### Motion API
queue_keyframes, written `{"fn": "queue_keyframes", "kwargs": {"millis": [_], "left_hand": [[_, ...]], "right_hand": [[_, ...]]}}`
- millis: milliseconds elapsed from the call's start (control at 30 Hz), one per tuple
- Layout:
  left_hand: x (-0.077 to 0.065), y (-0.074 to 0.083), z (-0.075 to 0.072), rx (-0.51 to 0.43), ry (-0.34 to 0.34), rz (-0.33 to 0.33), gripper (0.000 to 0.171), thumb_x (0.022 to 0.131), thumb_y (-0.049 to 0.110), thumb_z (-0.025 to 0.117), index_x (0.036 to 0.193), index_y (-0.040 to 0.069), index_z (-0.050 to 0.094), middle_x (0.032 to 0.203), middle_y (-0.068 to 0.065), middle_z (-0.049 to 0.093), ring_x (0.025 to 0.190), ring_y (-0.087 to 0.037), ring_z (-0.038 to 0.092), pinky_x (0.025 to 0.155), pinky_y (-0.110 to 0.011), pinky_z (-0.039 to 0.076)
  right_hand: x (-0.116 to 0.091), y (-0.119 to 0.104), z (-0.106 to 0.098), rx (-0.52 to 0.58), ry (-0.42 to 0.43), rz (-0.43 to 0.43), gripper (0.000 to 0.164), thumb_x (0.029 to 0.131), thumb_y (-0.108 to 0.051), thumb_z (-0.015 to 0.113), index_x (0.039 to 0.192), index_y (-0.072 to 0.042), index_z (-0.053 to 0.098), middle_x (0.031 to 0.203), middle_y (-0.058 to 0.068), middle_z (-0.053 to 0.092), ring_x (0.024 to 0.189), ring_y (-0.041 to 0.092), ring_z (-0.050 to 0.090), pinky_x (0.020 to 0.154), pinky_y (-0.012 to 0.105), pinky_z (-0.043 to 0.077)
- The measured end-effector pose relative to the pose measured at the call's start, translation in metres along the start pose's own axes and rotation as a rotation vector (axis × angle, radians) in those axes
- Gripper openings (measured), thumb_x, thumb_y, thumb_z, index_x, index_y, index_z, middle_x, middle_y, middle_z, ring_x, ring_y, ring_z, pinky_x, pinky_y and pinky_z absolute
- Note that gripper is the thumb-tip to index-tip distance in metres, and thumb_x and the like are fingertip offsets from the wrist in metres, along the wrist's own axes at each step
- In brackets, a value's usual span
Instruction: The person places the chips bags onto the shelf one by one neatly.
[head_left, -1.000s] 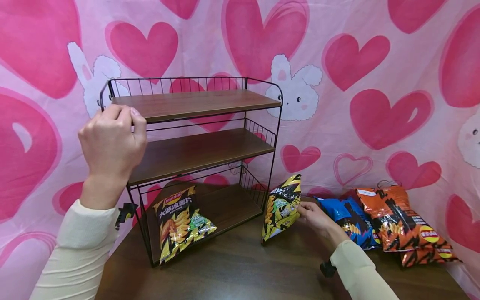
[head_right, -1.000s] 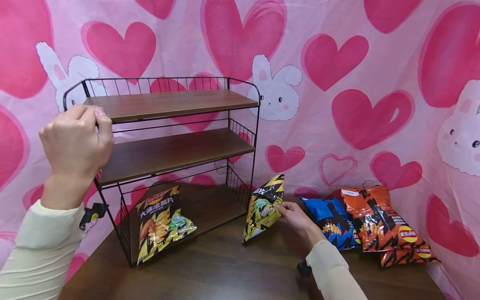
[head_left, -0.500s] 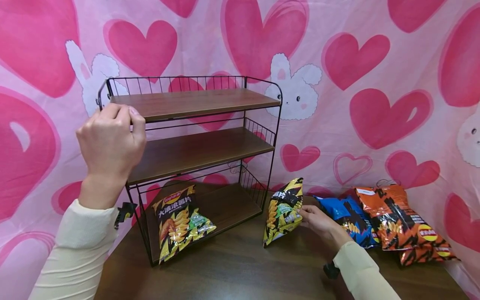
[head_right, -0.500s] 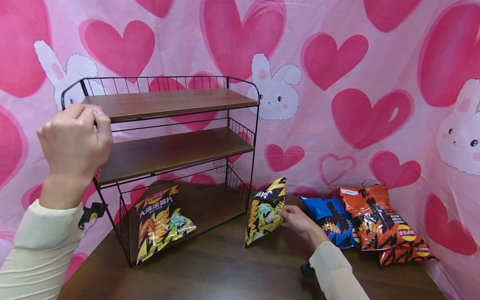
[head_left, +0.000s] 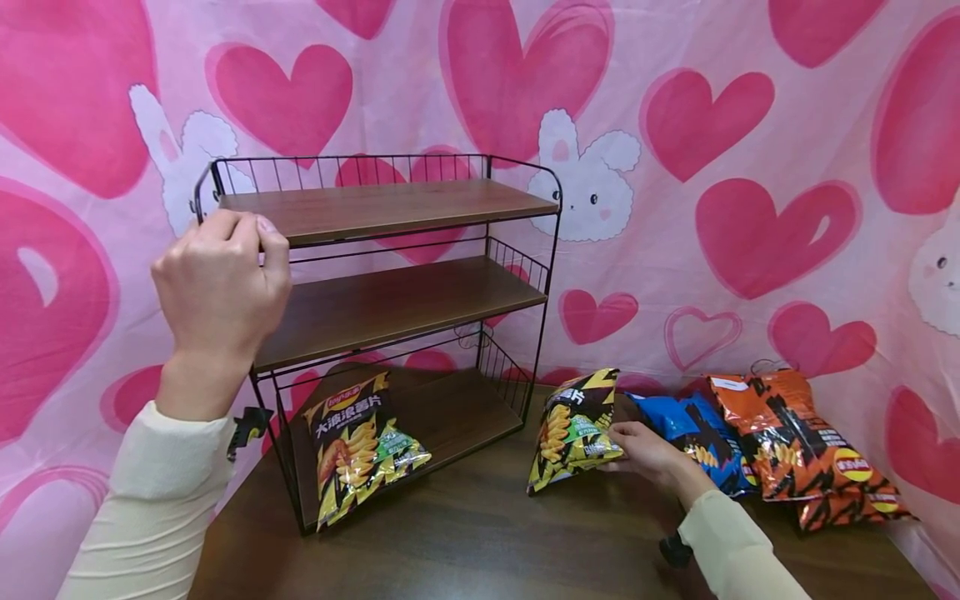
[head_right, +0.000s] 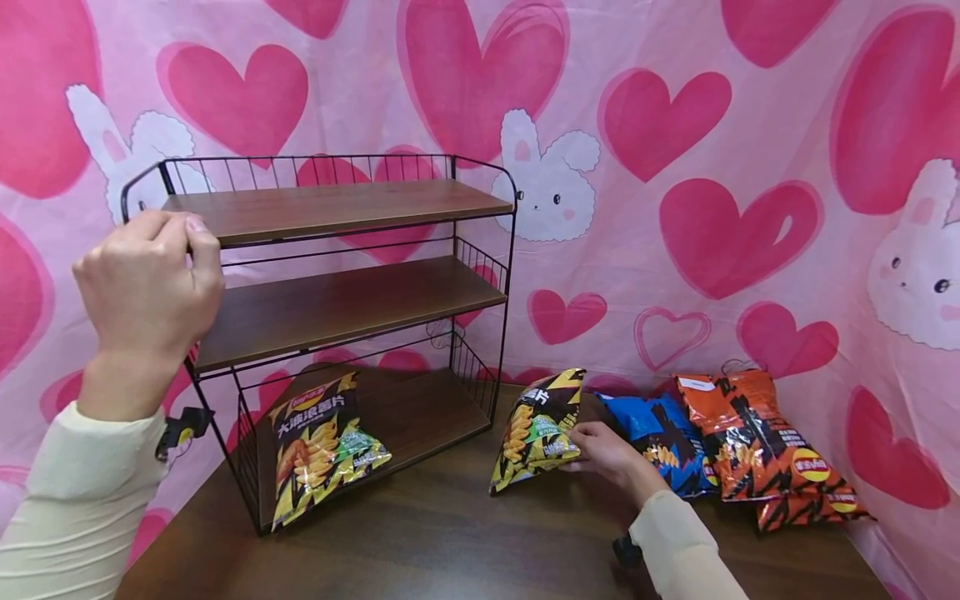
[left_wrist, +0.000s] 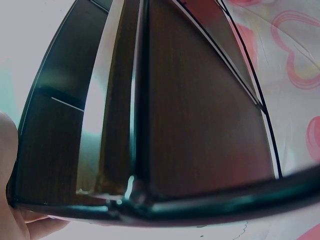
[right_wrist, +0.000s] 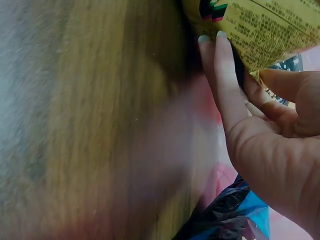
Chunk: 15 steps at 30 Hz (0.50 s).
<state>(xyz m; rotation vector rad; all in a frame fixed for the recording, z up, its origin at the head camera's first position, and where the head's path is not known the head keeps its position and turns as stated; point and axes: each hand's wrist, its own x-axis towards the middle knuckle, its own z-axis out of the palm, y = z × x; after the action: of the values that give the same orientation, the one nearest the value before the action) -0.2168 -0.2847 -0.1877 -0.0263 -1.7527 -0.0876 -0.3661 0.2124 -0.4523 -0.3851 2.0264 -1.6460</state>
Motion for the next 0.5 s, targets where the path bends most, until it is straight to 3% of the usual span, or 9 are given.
{"fn": "queue_keyframes", "kwargs": {"millis": [300,500], "left_hand": [[0.000,-0.001,0.001,-0.005,0.018,0.026,0.054,0.104,0.027,0.038,0.083,-0.011,0.069,0.087,-0.025,0.069,0.067,-0.051,0.059,0.049,-0.064,0.041],[0.000,-0.001,0.001,-0.004,0.023,0.016,0.054,0.103,0.028,0.038,0.085,-0.011,0.070,0.087,-0.024,0.070,0.070,-0.051,0.061,0.050,-0.065,0.041]], "right_hand": [[-0.014,0.003,-0.001,0.026,0.007,0.039,0.036,0.110,-0.014,0.039,0.126,0.017,0.046,0.102,0.013,0.070,0.095,0.036,0.074,0.087,0.054,0.058],[-0.022,0.001,0.000,0.036,0.043,0.101,0.050,0.112,-0.022,0.029,0.137,0.020,0.038,0.106,0.017,0.069,0.097,0.035,0.072,0.088,0.056,0.057]]}}
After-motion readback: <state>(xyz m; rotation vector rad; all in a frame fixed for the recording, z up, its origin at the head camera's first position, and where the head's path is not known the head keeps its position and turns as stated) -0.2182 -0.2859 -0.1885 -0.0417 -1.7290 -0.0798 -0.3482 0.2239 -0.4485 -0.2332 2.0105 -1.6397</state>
